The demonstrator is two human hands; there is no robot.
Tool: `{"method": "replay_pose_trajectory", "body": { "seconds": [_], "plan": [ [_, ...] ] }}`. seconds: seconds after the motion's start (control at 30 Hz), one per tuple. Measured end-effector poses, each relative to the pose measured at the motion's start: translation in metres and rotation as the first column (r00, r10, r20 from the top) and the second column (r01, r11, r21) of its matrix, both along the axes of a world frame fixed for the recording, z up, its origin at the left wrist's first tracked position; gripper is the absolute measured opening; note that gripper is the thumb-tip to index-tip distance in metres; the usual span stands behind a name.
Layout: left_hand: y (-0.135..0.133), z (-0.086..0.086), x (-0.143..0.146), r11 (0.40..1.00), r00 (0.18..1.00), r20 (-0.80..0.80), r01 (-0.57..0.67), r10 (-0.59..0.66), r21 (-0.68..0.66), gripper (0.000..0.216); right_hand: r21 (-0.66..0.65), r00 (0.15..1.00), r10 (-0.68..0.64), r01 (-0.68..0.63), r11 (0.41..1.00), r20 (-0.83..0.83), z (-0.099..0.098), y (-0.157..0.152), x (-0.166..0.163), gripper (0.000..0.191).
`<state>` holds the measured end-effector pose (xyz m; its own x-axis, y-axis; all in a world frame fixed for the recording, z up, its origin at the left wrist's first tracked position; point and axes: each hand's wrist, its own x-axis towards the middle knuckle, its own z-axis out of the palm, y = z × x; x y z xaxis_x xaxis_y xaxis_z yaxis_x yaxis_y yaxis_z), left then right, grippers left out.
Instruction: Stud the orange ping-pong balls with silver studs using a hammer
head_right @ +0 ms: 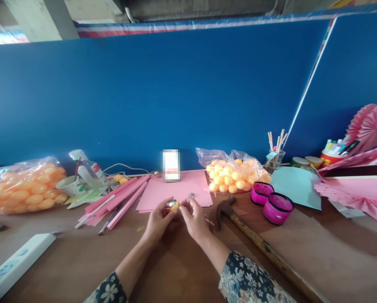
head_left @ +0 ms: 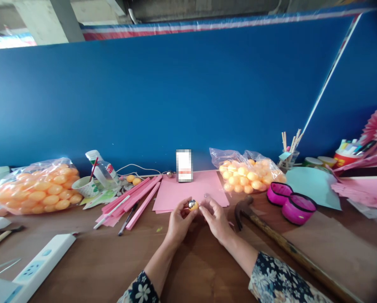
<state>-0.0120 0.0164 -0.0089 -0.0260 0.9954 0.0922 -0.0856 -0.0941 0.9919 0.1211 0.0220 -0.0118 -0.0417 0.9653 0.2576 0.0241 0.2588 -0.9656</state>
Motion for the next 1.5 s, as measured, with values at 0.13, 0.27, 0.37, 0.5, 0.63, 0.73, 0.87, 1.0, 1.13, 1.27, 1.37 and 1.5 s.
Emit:
{"method": "replay_pose_trajectory", "body": {
  "seconds": [0.13,0.27,0.37,0.5,0.63,0.73,0.87,1.0,1.13,1.27,1.37,1.5],
  "plan": [
    [-0.001,0.0011,-0.0002,1.0,1.0,-0.008,0.004,-0.004,-0.018,0.057,-0.005,1.0,0.011,-0.011,1.0,0.02,0.0014,0.0001,0.0007,0.014],
    [-0.0003,0.0,-0.0001,1.0,0.999,-0.032,0.015,-0.015,-0.007,0.056,-0.01,1.0,0.015,-0.015,1.0,0.003,0.0007,0.0008,0.0016,0.015],
    [0.0012,-0.0023,-0.0001,1.0,0.999,-0.031,0.013,-0.013,-0.002,0.055,-0.016,1.0,0.02,-0.02,1.0,-0.019,0.0004,0.0009,0.0019,0.013],
    [0.0029,-0.0046,-0.0007,1.0,0.999,-0.034,-0.003,0.003,-0.001,0.048,-0.025,0.998,0.039,-0.041,0.999,-0.049,0.0001,0.0006,0.0017,0.01],
    [0.0035,-0.0048,-0.0017,1.0,0.999,-0.049,-0.013,0.013,-0.015,0.044,-0.041,0.998,0.038,-0.04,0.998,-0.05,0.0003,0.0007,0.0019,0.011],
    [0.0027,-0.0043,-0.0022,1.0,0.999,-0.046,-0.016,0.016,-0.012,0.046,-0.064,0.997,0.045,-0.049,0.997,-0.058,0.0003,0.0011,0.0025,0.012],
    [0.0016,-0.0043,-0.0021,1.0,0.999,-0.026,-0.019,0.019,-0.001,0.048,-0.091,0.993,0.077,-0.085,0.992,-0.091,-0.002,0.0018,0.0028,0.014],
    [0.0025,-0.0048,-0.0017,1.0,0.999,-0.04,-0.029,0.029,0.0,0.048,-0.094,0.988,0.11,-0.121,0.988,-0.112,-0.0051,0.0026,0.0028,0.014],
    [0.0036,-0.0046,-0.0016,1.0,0.998,-0.055,-0.027,0.027,-0.001,0.048,-0.104,0.984,0.118,-0.132,0.986,-0.134,-0.0052,0.0026,0.0025,0.015],
    [0.0025,-0.0027,-0.0015,0.999,0.997,-0.075,-0.033,0.032,-0.004,0.048,-0.122,0.982,0.108,-0.128,0.984,-0.158,-0.0041,0.0024,0.002,0.016],
    [0.0015,-0.0017,-0.0015,0.999,0.997,-0.074,-0.037,0.037,0.001,0.048,-0.138,0.981,0.106,-0.129,0.982,-0.164,-0.0038,0.0027,0.0018,0.018],
    [0.0008,-0.0019,-0.0013,1.0,0.997,-0.068,-0.029,0.029,0.004,0.049,-0.146,0.981,0.11,-0.134,0.98,-0.163,-0.0032,0.0029,0.0018,0.02]
  ]
}}
